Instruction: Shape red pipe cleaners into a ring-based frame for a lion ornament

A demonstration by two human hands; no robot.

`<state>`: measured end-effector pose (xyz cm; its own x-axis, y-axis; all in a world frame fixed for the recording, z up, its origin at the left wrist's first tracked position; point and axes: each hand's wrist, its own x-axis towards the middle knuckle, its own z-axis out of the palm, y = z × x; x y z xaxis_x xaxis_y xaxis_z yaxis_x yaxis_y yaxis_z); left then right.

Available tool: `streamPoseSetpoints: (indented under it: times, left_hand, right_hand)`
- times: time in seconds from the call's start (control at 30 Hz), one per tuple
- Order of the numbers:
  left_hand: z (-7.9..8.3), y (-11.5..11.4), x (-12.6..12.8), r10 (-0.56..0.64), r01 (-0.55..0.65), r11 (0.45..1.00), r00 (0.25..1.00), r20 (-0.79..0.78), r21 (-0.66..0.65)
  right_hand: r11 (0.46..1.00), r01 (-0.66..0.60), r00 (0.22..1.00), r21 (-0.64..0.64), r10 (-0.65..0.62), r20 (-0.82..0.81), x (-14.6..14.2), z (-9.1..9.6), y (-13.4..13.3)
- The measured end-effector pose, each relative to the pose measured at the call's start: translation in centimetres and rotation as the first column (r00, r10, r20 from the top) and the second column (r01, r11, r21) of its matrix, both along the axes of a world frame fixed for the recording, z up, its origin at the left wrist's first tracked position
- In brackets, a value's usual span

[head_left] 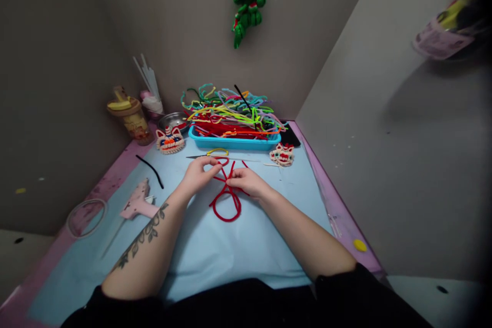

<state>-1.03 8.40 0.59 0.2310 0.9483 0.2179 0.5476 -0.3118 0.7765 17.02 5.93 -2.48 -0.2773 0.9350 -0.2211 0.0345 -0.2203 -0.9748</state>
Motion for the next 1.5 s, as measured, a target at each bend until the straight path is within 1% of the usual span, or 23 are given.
streamPoseSetpoints:
  times: [0.13,0.33,0.57,0.7,0.83,0.93,1.0,1.1,1.2,1.27,1.33,1.37,1.4,1.43,1.47,1.5]
  left_hand:
    - [-0.2,0.1,0.2,-0.011,0.011,1.0,1.0,0.001,-0.005]
    - [-0.2,-0.2,0.5,0.017,-0.011,0.999,0.993,0.115,-0.05]
    - [-0.9,-0.1,0.6,0.024,-0.01,0.997,0.982,0.189,-0.077]
    - [-1.0,-0.1,0.7,0.045,-0.028,0.996,0.978,0.206,-0.084]
    - [-1.0,-0.1,0.7,0.029,-0.01,0.996,0.979,0.204,-0.094]
    - [-1.2,0.2,0.6,0.053,-0.041,0.997,0.973,0.224,-0.059]
    - [-1.6,0.6,0.4,0.119,-0.111,0.993,0.952,0.281,-0.043]
    - [-2.4,1.2,0.2,0.216,-0.198,0.976,0.903,0.37,-0.086]
    - [-3.1,1.5,0.4,0.223,-0.187,0.974,0.893,0.391,-0.129]
    - [-3.3,1.3,0.7,0.164,-0.115,0.982,0.912,0.375,-0.15]
    - [-3.3,0.9,1.0,0.105,-0.059,0.989,0.932,0.346,-0.139]
    - [-3.2,0.7,1.0,0.091,-0.056,0.991,0.942,0.322,-0.118]
    - [-3.2,0.5,1.0,0.081,-0.056,0.994,0.955,0.286,-0.092]
    - [-3.1,0.4,0.9,0.073,-0.06,0.996,0.969,0.238,-0.062]
    - [-3.1,0.4,0.8,0.074,-0.069,0.997,0.981,0.181,-0.034]
    - [-3.2,0.4,0.6,0.073,-0.073,0.997,0.99,0.123,-0.008]
  right_hand:
    - [1.0,-0.014,0.999,0.005,0.014,0.042,0.0,-0.1,0.1]
    - [1.0,-0.01,0.997,-0.002,0.011,0.073,0.1,0.0,0.1]
    - [1.0,0.002,0.996,0.007,-0.003,0.085,0.1,-0.2,0.0]
    - [1.0,0.004,0.999,-0.008,-0.004,0.05,0.0,-0.1,0.0]
    - [1.0,0.006,1.0,-0.007,-0.005,0.031,-0.1,-0.1,0.0]
    - [0.997,0.072,0.997,0.016,-0.073,0.009,0.2,0.0,0.3]
    - [0.989,0.148,0.988,0.027,-0.147,-0.04,0.4,0.1,0.6]
    - [0.972,0.236,0.967,0.021,-0.232,-0.108,0.6,0.2,1.0]
    - [0.961,0.275,0.955,-0.012,-0.275,-0.112,0.7,0.0,1.2]
    - [0.96,0.279,0.955,-0.016,-0.279,-0.102,0.9,-0.3,1.2]
    - [0.962,0.27,0.962,0.044,-0.268,-0.052,1.1,-0.4,1.3]
    - [0.958,0.265,0.963,0.11,-0.268,0.019,1.2,-0.1,1.4]
    - [0.945,0.252,0.951,0.21,-0.282,0.129,1.2,0.5,1.4]
    - [0.919,0.216,0.914,0.329,-0.309,0.263,1.1,1.4,1.2]
    - [0.877,0.146,0.84,0.457,-0.354,0.411,0.9,2.7,1.0]
    - [0.818,0.033,0.743,0.575,-0.405,0.533,0.5,4.2,0.6]
